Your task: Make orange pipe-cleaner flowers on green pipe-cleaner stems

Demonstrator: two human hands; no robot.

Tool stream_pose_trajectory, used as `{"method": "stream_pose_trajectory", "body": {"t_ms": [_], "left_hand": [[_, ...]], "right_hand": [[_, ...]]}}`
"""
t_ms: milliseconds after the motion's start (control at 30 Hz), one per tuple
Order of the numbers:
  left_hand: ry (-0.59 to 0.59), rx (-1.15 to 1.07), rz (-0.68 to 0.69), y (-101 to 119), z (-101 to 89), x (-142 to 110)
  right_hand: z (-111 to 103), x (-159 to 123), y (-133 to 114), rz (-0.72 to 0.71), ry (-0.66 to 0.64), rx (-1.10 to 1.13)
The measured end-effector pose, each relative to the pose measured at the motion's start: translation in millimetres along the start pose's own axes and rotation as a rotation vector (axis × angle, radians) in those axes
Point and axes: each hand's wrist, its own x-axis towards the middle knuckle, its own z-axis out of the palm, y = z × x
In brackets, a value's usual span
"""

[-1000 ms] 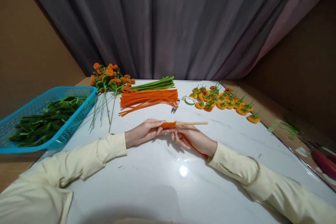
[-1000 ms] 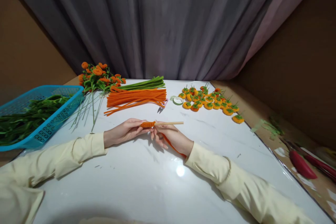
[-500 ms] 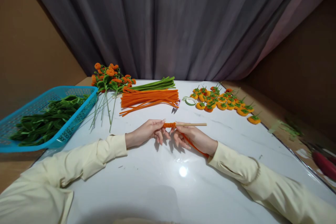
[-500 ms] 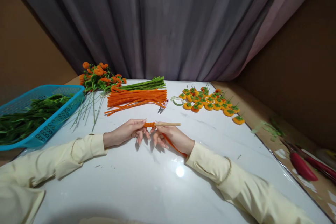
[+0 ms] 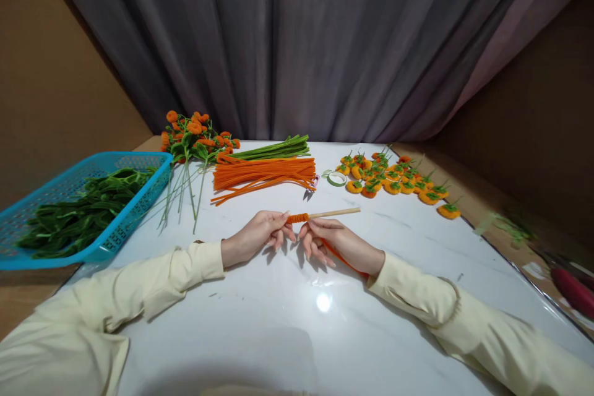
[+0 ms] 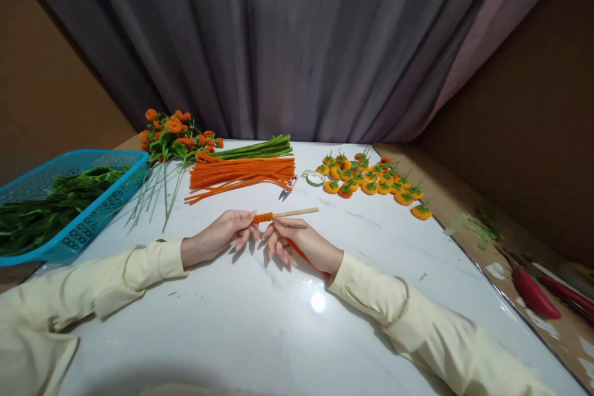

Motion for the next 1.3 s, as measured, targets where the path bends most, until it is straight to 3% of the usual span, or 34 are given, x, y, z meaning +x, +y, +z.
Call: {"method": "stream_pose_trajectory", "body": {"t_ms": [467,600,967,1167,1300], "left_hand": [[0.237,0.534,0.429,-2,-4.8,-8],[0.194,0.431,0.389,-2,-3.2,-7],[0.089,0.069,0.273,-1,5.9,-9],[0.098,0.104,0.306,-1,6.7,-12],[0.164,0.298,0.409,-5,6.6,-18]], "right_hand": [[1,-1,-3,0.046,0.007,-0.049],[2,-2,-4,-0.037,0.043,0.004],[-6,-2,0,-0.157,-0.071,0.103],[-6,-2,-2,-0.132,-0.103,0.097],[-5,-2,0,-0.111,-0.102,0.120]]}}
